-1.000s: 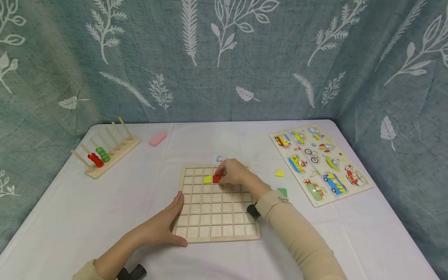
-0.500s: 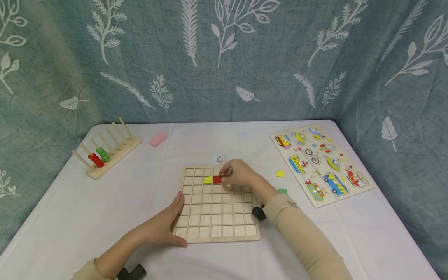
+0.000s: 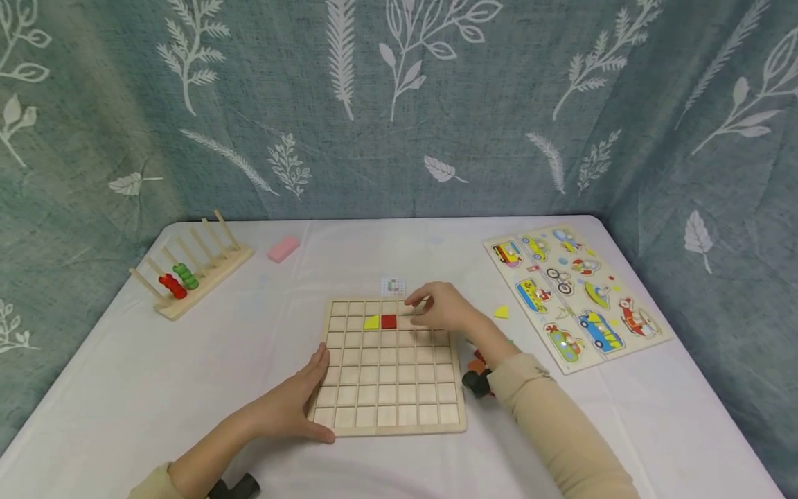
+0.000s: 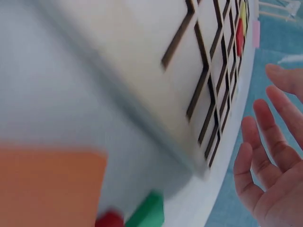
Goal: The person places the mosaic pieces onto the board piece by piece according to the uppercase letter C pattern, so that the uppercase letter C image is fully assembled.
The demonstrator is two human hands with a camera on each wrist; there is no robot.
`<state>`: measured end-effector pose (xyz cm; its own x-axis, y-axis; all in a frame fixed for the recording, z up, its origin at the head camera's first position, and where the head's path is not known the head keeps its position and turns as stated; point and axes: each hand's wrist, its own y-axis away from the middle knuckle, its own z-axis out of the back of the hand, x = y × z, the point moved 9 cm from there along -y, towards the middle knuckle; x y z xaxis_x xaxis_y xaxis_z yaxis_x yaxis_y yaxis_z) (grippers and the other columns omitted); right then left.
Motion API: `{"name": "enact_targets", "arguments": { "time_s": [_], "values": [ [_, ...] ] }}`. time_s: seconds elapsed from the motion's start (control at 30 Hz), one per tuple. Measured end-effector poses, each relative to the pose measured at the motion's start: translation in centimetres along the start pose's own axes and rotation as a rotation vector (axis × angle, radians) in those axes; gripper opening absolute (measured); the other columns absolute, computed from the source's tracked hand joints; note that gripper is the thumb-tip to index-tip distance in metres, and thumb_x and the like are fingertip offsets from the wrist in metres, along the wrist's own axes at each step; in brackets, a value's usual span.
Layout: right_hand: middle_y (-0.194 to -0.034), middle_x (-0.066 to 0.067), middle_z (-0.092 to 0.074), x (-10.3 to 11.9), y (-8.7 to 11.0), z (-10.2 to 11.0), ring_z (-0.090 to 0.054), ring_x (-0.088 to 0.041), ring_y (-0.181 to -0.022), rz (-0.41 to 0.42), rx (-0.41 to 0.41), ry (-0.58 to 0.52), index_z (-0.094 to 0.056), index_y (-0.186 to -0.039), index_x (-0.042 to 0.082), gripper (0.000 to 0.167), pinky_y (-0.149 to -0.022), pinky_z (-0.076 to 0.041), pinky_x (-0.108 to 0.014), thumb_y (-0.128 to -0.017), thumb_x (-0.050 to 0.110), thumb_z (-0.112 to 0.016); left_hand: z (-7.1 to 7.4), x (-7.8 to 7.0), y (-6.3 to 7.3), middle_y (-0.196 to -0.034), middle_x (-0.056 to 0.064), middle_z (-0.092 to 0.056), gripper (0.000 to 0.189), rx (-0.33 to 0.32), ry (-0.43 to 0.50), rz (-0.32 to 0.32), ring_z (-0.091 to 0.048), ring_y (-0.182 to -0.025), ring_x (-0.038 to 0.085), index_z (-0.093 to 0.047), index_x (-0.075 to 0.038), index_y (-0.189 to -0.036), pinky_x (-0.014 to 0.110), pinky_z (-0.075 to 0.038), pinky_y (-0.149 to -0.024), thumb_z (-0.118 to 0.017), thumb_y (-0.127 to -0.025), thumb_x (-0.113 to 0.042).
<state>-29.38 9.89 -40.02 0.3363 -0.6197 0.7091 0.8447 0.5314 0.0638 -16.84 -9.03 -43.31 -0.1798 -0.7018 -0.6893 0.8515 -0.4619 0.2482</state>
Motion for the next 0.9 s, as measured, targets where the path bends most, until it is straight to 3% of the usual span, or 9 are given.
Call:
{"name": "enact_targets", "arguments": {
  "time_s": [0.67, 0.9],
  "values": [
    [-0.105, -0.012, -0.063, -3.9, 4.5, 5.1, -0.057, -0.022, -0.084, -0.037, -0.092, 0.071, -0.066, -0.108, 0.003, 0.031, -0.065, -0.047, -0.03, -0.079, 0.013, -0.07, -0.1, -0.4, -0.3, -0.148, 0.023, 0.004, 0.124, -0.009, -0.007, -0.013, -0.007, -0.136, 0.037, -0.008, 0.011, -0.141, 0.053, -0.015, -0.106, -0.086, -0.056, -0.037],
    [-0.109, -0.015, -0.064, -5.4, 5.7, 6.7, -0.056, -0.029, -0.092, -0.058, -0.112, 0.07, -0.065, -0.108, -0.001, 0.032, -0.073, -0.047, -0.034, -0.078, 0.009, -0.07, 0.1, -0.2, -0.1, -0.148, 0.024, 0.003, 0.126, -0.012, 0.002, 0.006, -0.008, -0.136, 0.037, -0.007, 0.011, -0.141, 0.052, -0.015, -0.107, -0.086, -0.055, -0.035]
  ]
}}
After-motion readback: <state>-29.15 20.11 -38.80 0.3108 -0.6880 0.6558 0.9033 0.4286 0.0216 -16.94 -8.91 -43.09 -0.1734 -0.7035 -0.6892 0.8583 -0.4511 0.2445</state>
